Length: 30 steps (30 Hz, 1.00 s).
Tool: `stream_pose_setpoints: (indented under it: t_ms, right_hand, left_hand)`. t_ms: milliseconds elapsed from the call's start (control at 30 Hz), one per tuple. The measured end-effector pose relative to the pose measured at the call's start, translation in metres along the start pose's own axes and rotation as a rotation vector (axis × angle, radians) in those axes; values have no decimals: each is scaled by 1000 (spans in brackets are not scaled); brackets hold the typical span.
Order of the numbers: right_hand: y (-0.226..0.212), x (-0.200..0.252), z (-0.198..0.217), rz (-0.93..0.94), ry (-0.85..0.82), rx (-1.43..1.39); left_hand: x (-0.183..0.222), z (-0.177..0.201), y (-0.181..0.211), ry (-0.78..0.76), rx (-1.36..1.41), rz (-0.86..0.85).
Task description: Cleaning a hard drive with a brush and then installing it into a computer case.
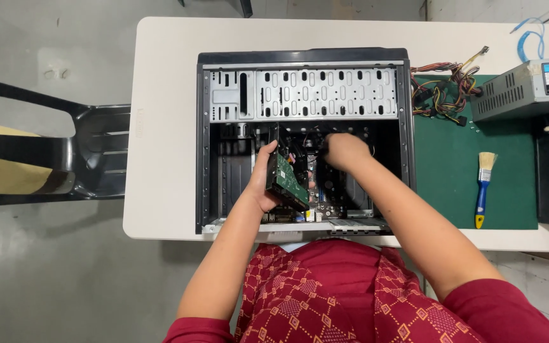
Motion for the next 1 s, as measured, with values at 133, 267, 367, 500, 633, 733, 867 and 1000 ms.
stream_pose_setpoints:
  t_ms: [133,267,367,500,633,733,867,1000]
  right_hand:
    - [-3,-11,-20,38,-41,-81]
    - [-6,-11,-23,80,80,25]
    - [-4,-15,-20,97,93,63]
    - [-1,-17,-22,128,83,11]
    - [4,-20,-24,97,102,15]
    - [7,-15,-18,57,213,-135]
    - [14,-27,-30,41,487,-393]
    - [14,-43,-50,15,544,-541]
  left_hand:
    - [-6,2,-1,-6,-6,4]
    - [-1,1,0,12,-24,-4]
    - [-7,6,1,12,-26,-6]
    - [-10,9,0,1,-17,-4]
    - [-9,9,1,10,-17,-9]
    - [-8,7,1,6,-18,-9]
    - [-20,12,3,5,-27,-25]
    - [-18,14,2,6,-34,-18]
Point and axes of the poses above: each hand's wrist, its own x-axis away from the middle knuckle, its own z-axis out of the back of the hand, y = z × x, the point moved 4 cm from there along -x, towards the middle knuckle, and after that the axes turned 13 degrees about x, right-handed, at the moved point
